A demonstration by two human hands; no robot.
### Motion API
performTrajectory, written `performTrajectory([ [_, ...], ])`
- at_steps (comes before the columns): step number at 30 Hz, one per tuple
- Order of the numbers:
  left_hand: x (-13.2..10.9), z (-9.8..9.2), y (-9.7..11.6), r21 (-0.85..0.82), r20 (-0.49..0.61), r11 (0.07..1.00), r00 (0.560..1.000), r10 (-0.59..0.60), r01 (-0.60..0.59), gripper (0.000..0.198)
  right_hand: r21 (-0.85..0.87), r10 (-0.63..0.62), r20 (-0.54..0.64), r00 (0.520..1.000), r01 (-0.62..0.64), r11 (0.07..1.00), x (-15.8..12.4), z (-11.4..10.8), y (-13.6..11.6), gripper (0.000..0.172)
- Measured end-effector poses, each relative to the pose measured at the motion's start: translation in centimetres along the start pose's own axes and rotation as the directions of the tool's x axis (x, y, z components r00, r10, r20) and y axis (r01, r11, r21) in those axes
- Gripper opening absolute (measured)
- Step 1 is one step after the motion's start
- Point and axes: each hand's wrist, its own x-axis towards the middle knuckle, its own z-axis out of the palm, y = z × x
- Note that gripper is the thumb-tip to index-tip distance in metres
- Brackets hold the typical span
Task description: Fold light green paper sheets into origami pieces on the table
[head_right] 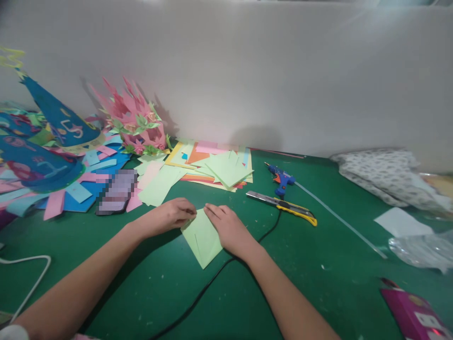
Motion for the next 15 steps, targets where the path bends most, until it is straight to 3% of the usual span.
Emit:
performTrajectory([
  [7, 0.4, -0.6, 1.0, 0.043, -0.031, 0.999, 0.999, 0.016, -0.014, 0.022, -0.013, 0.009, -0.005, 1.0, -0.009, 1.0, 0.0, -0.2, -0.2, 0.06],
  [15, 1.1, 0.5, 0.6, 0.117, -0.055, 0.993, 0.998, 0.03, -0.023, 0.021, 0.005, 0.035, -0.003, 0.999, -0.035, 0.999, -0.1, -0.2, -0.3, 0.056],
])
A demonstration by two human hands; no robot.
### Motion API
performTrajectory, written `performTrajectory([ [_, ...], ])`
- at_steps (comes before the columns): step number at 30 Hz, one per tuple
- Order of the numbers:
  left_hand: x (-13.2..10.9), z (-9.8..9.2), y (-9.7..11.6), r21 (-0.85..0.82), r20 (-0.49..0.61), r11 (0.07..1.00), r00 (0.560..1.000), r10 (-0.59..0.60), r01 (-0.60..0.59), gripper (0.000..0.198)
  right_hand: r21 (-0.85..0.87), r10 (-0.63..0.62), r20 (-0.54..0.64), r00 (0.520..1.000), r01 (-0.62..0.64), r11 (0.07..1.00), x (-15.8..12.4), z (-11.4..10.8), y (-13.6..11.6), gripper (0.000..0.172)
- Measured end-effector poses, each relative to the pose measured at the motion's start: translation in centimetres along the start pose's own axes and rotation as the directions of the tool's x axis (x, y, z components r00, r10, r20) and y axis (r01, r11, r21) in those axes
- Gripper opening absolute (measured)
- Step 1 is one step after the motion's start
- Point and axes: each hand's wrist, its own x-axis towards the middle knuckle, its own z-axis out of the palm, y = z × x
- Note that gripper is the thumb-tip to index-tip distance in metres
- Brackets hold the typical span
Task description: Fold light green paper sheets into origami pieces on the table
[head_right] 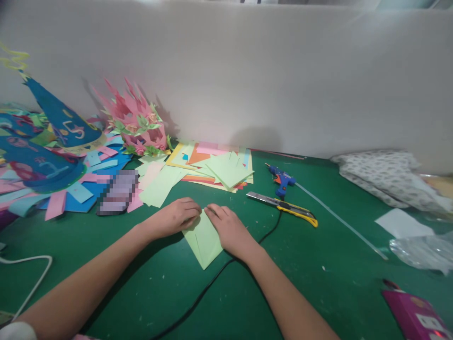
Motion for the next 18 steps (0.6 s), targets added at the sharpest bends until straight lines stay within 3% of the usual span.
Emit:
performTrajectory([
  [18, -0.67, -0.44, 0.44, -0.076, 0.021, 0.987, 0.99, -0.139, 0.14, 0.023, -0.031, 0.071, 0.003, 0.997, -0.071, 0.997, 0.08, -0.12, -0.35, 0.054],
])
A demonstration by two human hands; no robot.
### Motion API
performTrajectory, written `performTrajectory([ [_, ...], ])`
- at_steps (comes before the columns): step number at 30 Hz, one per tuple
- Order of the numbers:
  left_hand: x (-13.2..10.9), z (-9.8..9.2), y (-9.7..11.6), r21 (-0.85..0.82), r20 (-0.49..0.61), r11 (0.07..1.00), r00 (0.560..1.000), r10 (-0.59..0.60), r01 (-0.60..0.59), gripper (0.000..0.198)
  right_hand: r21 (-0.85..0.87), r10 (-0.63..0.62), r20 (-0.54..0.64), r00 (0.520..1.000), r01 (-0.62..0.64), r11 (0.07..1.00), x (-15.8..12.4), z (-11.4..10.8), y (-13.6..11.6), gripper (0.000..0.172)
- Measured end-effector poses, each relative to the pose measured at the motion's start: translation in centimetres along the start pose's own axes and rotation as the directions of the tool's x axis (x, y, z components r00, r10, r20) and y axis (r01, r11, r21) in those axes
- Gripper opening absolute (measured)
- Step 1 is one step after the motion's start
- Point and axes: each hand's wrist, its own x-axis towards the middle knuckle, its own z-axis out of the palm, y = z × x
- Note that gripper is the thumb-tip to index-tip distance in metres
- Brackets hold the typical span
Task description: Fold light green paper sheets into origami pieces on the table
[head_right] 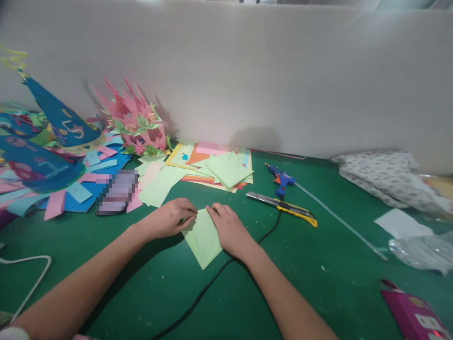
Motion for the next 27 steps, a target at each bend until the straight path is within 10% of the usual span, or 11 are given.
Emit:
performTrajectory([
  [14, -1.0, -1.3, 0.0, 0.034, 0.033, 0.998, 0.998, -0.059, 0.058, 0.024, 0.007, -0.022, -0.032, 0.999, 0.023, 1.0, -0.1, 0.2, 0.2, 0.056],
  [27, -0.5, 1.7, -1.0, 0.092, -0.097, 0.935, 0.938, -0.333, 0.342, 0.019, 0.048, -0.034, -0.068, 0.997, 0.038, 0.998, -0.2, 0.3, 0.3, 0.061],
])
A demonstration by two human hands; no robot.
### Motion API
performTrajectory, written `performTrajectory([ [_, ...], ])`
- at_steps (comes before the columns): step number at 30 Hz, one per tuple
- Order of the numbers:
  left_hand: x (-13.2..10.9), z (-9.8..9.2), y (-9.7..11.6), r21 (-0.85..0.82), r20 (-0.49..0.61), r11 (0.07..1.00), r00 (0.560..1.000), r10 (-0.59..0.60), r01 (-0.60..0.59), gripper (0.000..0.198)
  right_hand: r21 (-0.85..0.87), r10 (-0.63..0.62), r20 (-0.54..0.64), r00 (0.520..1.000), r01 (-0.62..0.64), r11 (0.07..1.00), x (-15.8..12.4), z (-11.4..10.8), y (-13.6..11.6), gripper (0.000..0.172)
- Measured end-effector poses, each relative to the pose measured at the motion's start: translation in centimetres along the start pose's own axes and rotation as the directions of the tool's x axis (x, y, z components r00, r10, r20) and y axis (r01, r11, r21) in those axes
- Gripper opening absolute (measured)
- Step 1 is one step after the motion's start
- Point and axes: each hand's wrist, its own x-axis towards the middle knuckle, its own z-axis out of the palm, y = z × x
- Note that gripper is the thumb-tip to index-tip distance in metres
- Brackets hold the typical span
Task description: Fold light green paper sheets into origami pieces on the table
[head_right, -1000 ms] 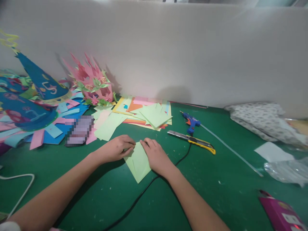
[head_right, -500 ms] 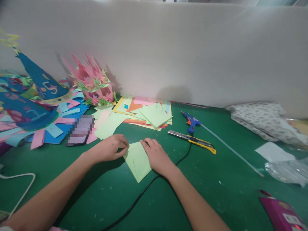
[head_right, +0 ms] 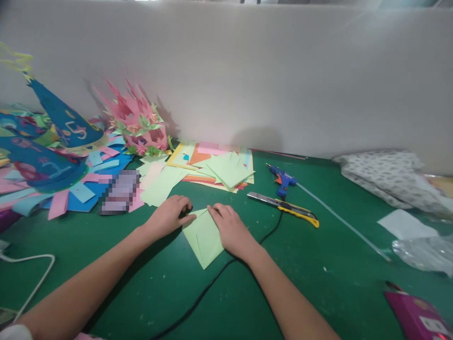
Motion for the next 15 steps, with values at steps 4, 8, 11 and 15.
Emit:
performTrajectory([
  [4, -0.1, 0.4, -0.1, -0.076, -0.011, 0.997, 1.0, -0.022, 0.021, 0.025, -0.018, 0.001, -0.01, 1.0, -0.001, 1.0, 0.0, 0.1, 0.0, 0.063],
  [8, -0.1, 0.4, 0.4, -0.182, -0.011, 0.983, 1.0, -0.012, 0.01, 0.016, 0.001, 0.02, -0.049, 0.999, -0.02, 1.0, -0.1, 0.3, 0.1, 0.064],
  [11, 0.0, 0.5, 1.0, -0.303, -0.027, 0.953, 0.999, -0.02, 0.011, 0.01, 0.009, 0.041, -0.063, 0.997, -0.041, 0.999, -0.1, 0.5, 0.2, 0.064],
  [15, 0.0, 0.4, 1.4, -0.415, -0.03, 0.908, 0.999, 0.04, -0.049, 0.014, -0.006, 0.045, -0.083, 0.996, -0.045, 0.999, -0.2, 0.6, 0.3, 0.066],
])
